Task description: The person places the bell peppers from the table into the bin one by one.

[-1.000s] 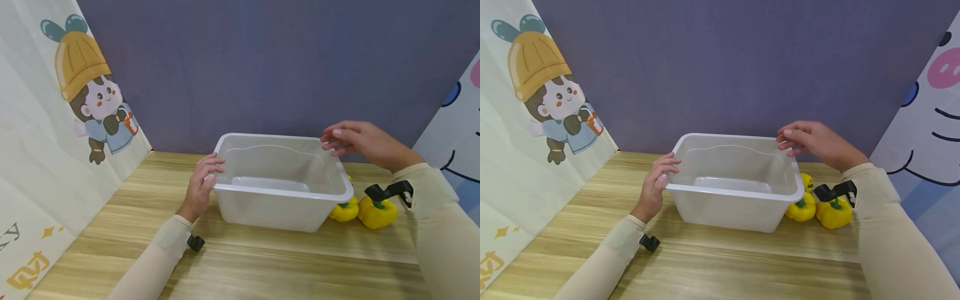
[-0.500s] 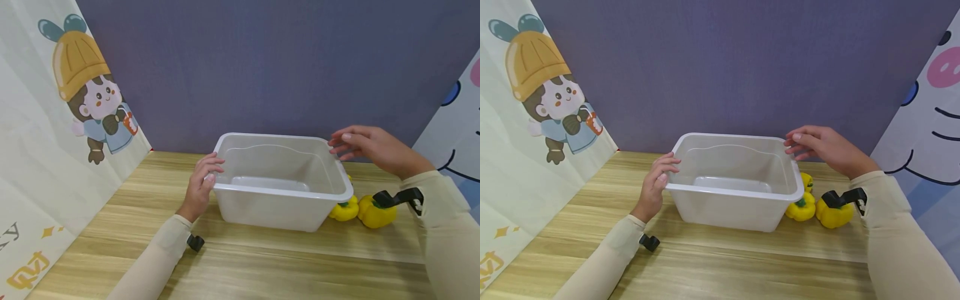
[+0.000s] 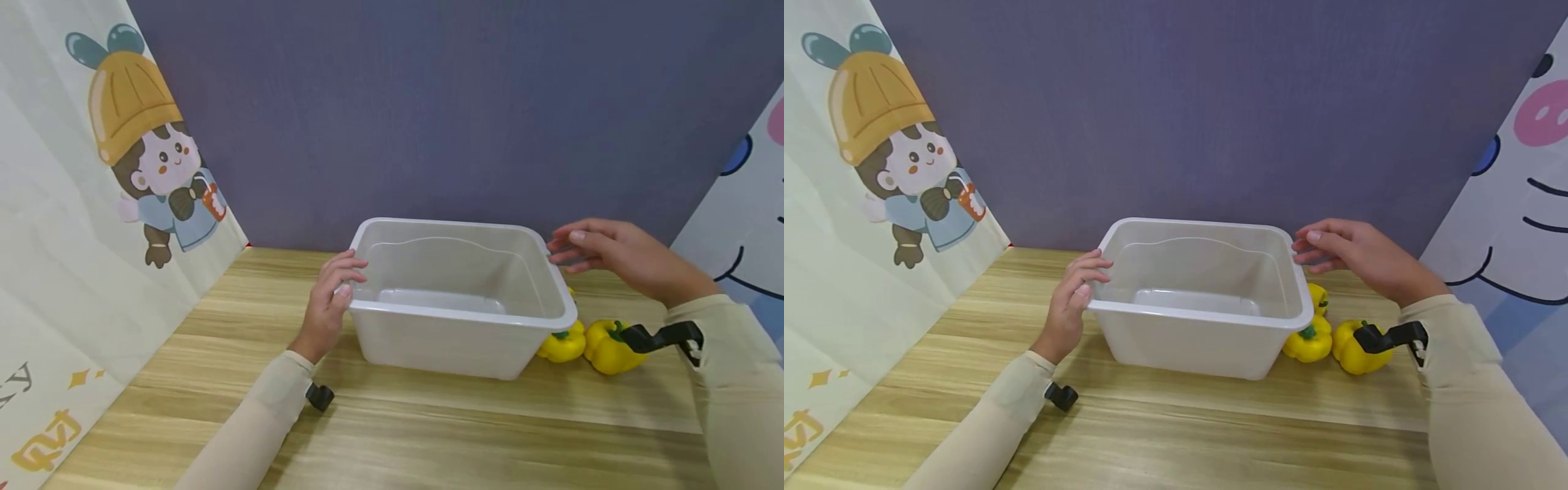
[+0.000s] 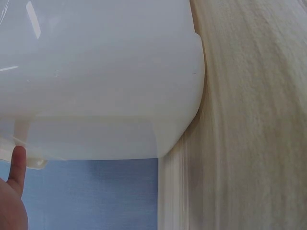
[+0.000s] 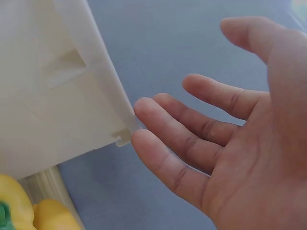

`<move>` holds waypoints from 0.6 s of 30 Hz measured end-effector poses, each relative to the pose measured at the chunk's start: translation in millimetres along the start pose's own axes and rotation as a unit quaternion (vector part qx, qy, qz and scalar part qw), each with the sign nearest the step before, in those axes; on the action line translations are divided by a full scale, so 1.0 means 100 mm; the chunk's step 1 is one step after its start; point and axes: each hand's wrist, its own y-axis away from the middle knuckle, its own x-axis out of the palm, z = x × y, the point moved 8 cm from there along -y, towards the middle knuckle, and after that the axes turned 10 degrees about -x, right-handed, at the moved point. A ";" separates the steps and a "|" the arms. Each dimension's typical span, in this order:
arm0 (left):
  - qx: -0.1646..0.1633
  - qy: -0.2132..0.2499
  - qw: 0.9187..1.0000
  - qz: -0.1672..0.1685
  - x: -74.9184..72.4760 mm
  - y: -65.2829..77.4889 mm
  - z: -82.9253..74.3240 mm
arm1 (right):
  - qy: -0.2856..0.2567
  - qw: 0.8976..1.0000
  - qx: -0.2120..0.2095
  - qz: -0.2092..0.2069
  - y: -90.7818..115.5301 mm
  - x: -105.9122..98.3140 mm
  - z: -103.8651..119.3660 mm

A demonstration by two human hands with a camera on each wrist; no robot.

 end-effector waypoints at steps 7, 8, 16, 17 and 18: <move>-0.001 -0.006 1.000 0.003 0.00 0.00 0.01 | 0.001 1.000 0.007 -0.006 0.09 -0.04 -0.07; 0.000 -0.005 1.000 0.003 0.00 0.00 0.01 | 0.002 1.000 0.010 -0.006 0.11 -0.04 -0.08; 0.006 0.000 1.000 0.001 -0.01 0.01 0.01 | 0.014 0.999 0.033 -0.008 0.22 0.00 -0.17; 0.006 0.000 1.000 0.001 -0.01 0.01 0.01 | 0.013 0.999 0.033 -0.008 0.24 0.01 -0.18; 0.007 0.000 1.000 0.002 -0.01 0.01 0.01 | 0.013 0.999 0.033 -0.009 0.25 0.01 -0.19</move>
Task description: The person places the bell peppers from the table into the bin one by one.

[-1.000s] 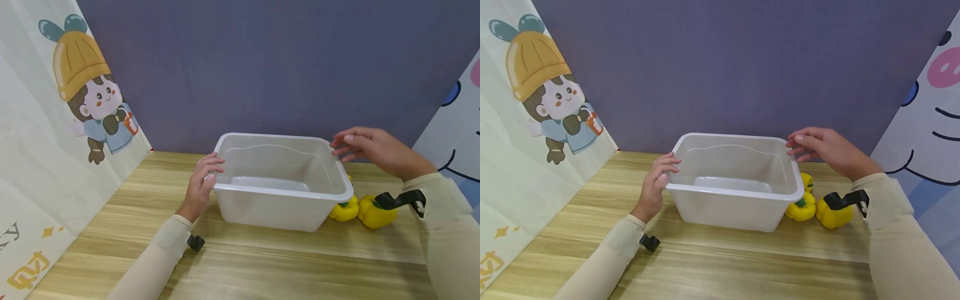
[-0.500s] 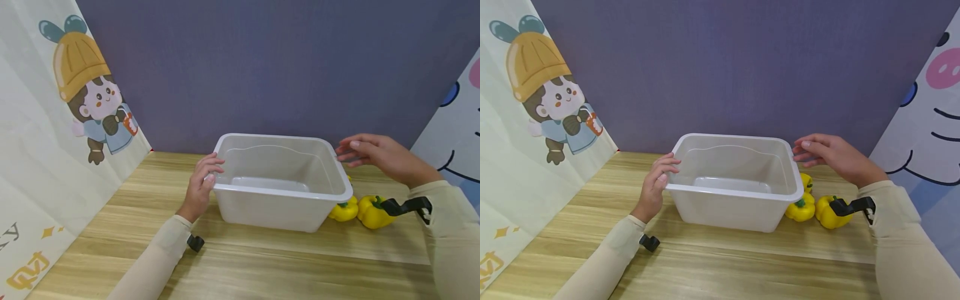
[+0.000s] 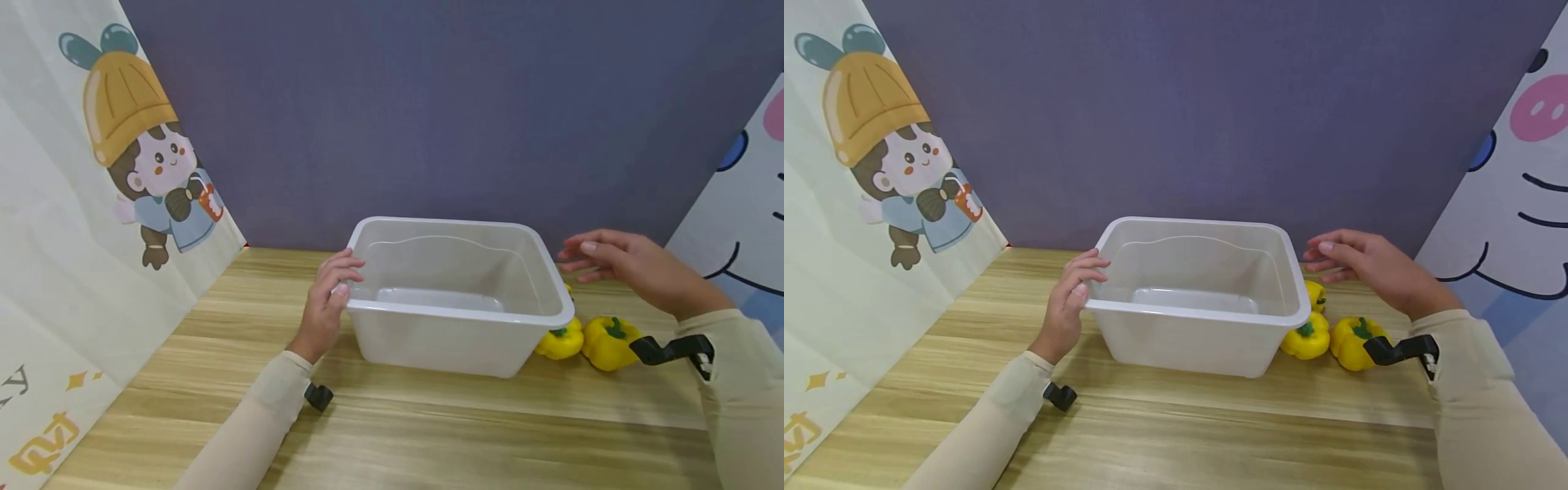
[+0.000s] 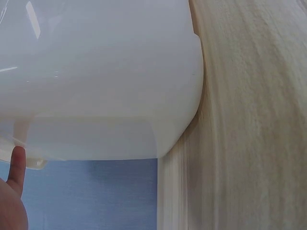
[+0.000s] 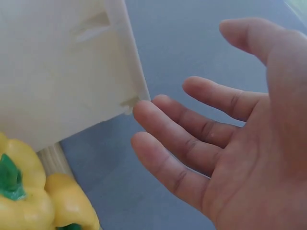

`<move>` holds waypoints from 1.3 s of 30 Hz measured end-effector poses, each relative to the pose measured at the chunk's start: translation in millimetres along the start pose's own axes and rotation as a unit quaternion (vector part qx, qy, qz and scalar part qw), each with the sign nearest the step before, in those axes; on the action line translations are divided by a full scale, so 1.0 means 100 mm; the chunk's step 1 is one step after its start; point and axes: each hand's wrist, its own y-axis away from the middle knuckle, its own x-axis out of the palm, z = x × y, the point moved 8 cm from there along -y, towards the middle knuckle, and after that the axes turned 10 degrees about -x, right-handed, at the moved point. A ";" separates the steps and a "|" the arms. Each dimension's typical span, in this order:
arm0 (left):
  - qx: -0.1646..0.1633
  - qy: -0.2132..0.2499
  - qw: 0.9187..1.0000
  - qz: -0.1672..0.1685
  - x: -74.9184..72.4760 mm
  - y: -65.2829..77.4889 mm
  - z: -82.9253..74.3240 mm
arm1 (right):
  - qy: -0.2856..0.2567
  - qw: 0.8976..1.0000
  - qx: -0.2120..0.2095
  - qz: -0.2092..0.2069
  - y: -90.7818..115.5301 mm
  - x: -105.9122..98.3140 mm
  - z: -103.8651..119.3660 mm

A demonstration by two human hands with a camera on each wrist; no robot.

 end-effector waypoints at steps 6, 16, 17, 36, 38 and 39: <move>-0.002 0.000 1.000 0.001 0.00 0.00 0.01 | 0.004 1.000 -0.005 -0.001 0.06 0.01 -0.08; -0.002 0.005 1.000 -0.004 -0.01 -0.01 0.00 | 0.003 1.000 0.001 -0.007 0.15 0.02 -0.24; -0.002 0.004 1.000 -0.004 -0.01 -0.01 0.00 | 0.002 1.000 0.003 -0.007 0.16 0.03 -0.25; 0.006 0.007 1.000 -0.007 0.00 0.00 0.00 | -0.007 1.000 0.013 0.006 0.36 0.06 -0.52; 0.006 0.007 1.000 -0.008 0.00 0.00 -0.01 | -0.005 1.000 0.010 0.007 0.38 0.06 -0.54; 0.006 0.008 1.000 -0.007 0.01 0.00 -0.01 | -0.005 1.000 0.012 0.004 0.40 0.06 -0.56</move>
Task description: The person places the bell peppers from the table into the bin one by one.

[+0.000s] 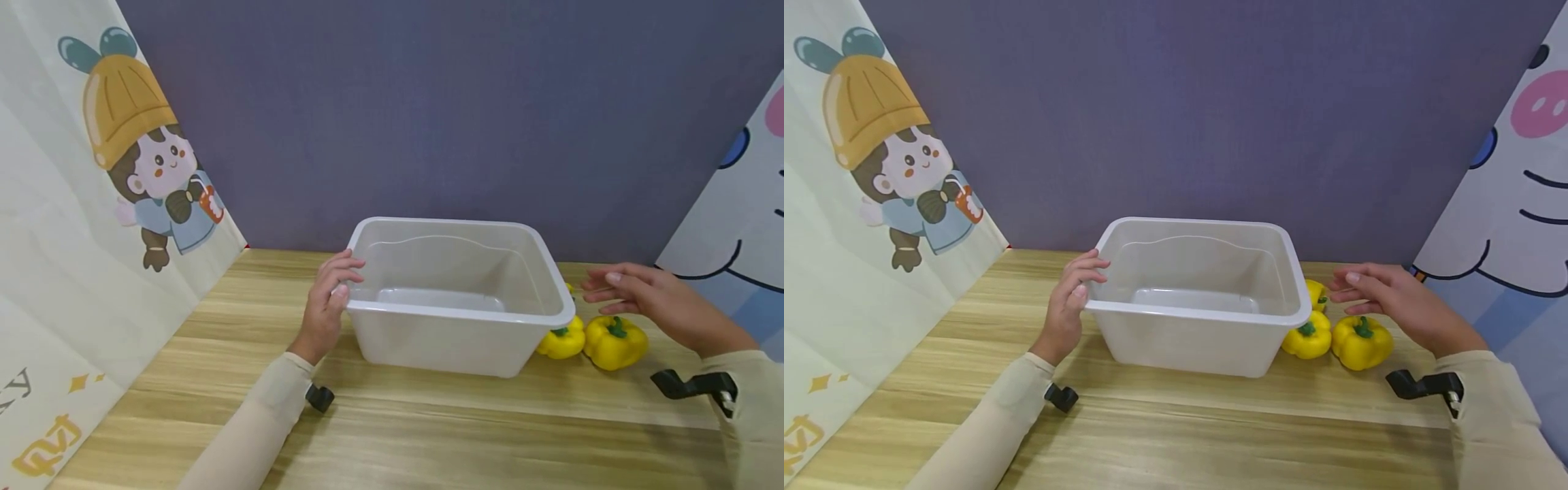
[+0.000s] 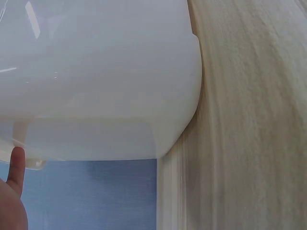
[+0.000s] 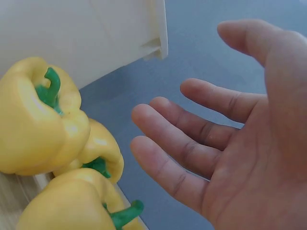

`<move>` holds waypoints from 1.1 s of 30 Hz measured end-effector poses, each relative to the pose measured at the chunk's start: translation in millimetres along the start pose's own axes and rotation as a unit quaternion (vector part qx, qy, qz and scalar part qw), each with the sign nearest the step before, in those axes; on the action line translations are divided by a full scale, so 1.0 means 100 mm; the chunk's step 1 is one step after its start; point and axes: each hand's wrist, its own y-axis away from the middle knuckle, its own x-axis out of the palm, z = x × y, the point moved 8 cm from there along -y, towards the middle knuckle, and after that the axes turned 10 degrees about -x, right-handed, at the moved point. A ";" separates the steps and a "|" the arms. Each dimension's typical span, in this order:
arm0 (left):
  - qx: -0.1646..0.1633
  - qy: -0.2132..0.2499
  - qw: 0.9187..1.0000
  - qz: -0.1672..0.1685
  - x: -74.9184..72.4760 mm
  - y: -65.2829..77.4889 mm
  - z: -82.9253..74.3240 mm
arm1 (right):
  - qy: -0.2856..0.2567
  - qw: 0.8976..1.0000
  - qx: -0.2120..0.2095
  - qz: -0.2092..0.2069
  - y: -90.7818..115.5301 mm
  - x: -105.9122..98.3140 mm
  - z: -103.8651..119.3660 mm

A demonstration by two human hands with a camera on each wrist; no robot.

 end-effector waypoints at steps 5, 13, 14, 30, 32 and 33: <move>-0.002 -0.003 1.000 0.001 0.00 0.01 0.01 | 0.009 1.000 0.003 -0.013 0.04 0.00 -0.04; -0.003 -0.004 1.000 0.002 0.00 0.00 0.00 | 0.022 1.000 -0.012 -0.014 0.09 -0.02 -0.09; -0.003 -0.003 1.000 0.002 0.00 0.00 0.00 | 0.022 1.000 -0.012 -0.013 0.10 -0.02 -0.09; 0.001 -0.001 1.000 -0.001 -0.01 0.01 0.00 | 0.029 0.999 0.023 -0.034 0.26 -0.06 -0.22; 0.000 -0.005 1.000 -0.002 -0.01 0.00 -0.01 | 0.025 0.999 0.016 -0.041 0.28 -0.08 -0.24; 0.000 -0.007 1.000 -0.002 -0.01 0.00 -0.01 | 0.024 0.999 0.015 -0.044 0.30 -0.09 -0.25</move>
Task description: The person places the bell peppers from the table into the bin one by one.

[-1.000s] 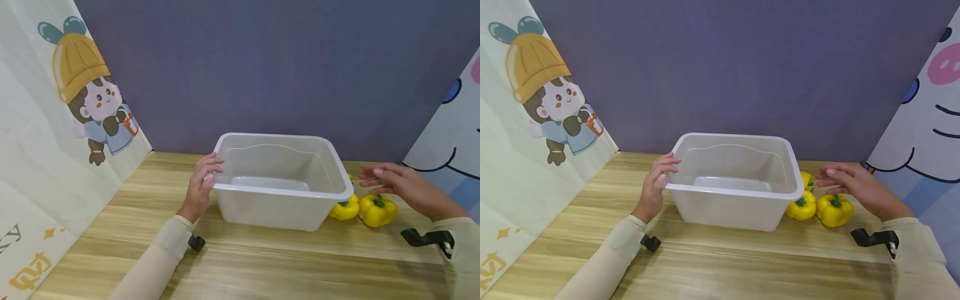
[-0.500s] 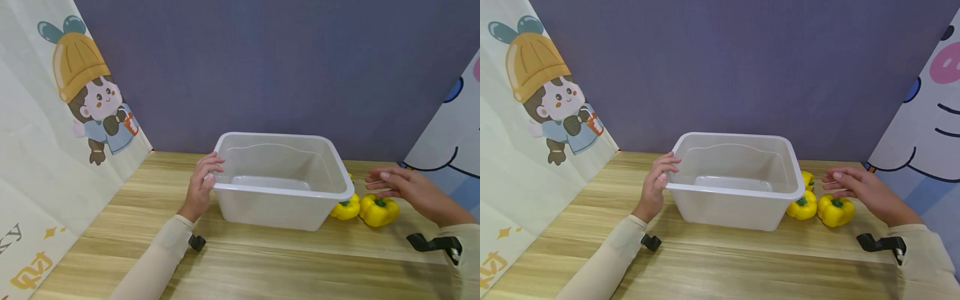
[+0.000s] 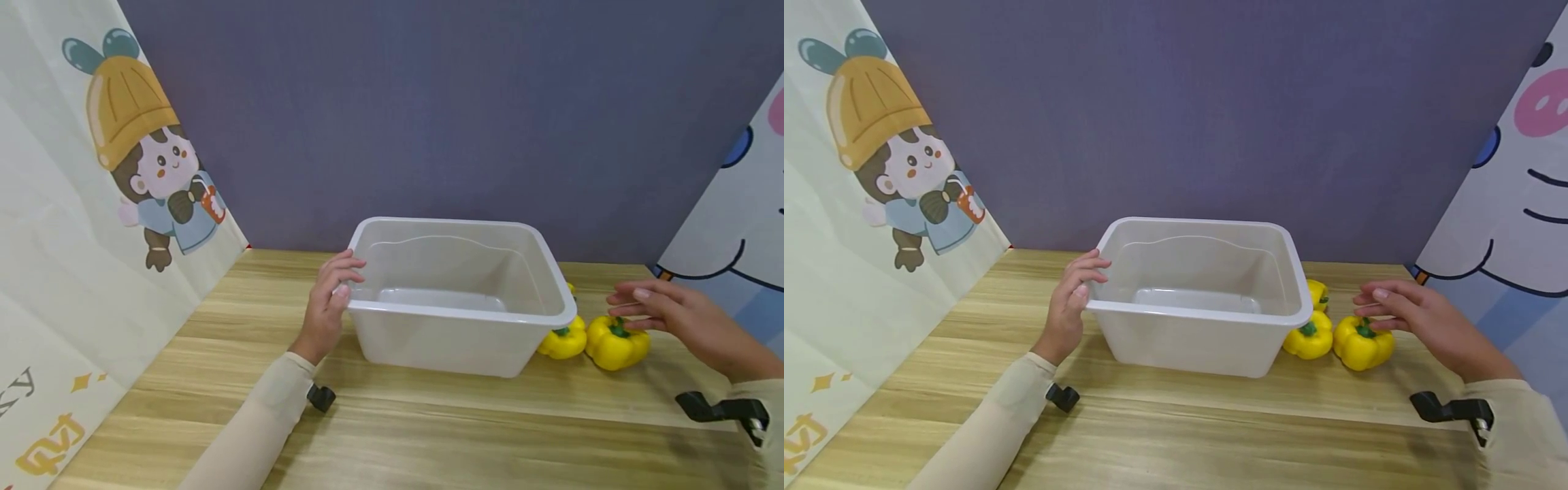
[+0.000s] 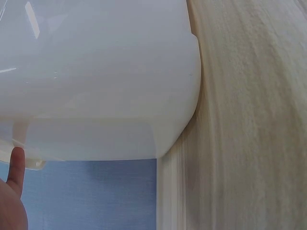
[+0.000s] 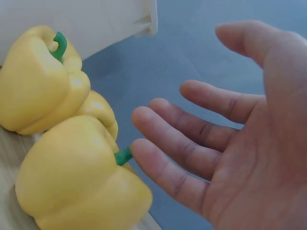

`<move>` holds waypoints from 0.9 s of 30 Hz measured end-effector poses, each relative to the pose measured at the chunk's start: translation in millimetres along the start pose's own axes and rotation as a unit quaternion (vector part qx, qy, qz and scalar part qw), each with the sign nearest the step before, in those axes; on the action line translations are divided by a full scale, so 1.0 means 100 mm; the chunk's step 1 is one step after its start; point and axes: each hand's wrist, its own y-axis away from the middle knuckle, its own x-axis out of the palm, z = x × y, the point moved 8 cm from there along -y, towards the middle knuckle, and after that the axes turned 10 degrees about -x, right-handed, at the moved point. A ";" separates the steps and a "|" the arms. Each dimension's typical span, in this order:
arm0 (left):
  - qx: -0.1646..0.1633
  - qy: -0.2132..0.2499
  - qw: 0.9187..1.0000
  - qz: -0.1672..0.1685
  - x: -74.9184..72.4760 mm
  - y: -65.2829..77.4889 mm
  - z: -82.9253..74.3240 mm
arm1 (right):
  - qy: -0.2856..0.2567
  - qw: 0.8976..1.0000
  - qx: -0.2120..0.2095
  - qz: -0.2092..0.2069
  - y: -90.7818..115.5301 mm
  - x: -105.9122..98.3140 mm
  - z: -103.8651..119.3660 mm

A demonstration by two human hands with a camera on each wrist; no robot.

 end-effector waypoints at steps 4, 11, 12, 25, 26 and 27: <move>-0.002 -0.007 1.000 0.001 0.00 0.00 0.00 | -0.004 1.000 -0.004 -0.013 0.06 -0.04 -0.05; -0.003 -0.004 1.000 0.002 0.00 0.01 0.01 | 0.010 1.000 0.004 -0.024 0.15 -0.09 -0.11; -0.003 -0.004 1.000 0.002 0.00 0.01 0.01 | 0.008 1.000 0.009 -0.026 0.15 -0.09 -0.12; -0.001 0.003 1.000 0.004 0.00 0.02 0.01 | 0.009 0.999 0.006 -0.041 0.24 -0.12 -0.23; 0.000 0.004 1.000 0.004 0.00 0.02 0.01 | 0.013 0.999 0.007 -0.043 0.25 -0.13 -0.24; 0.001 0.005 1.000 0.004 0.01 0.02 0.01 | 0.018 0.999 0.008 -0.046 0.26 -0.13 -0.25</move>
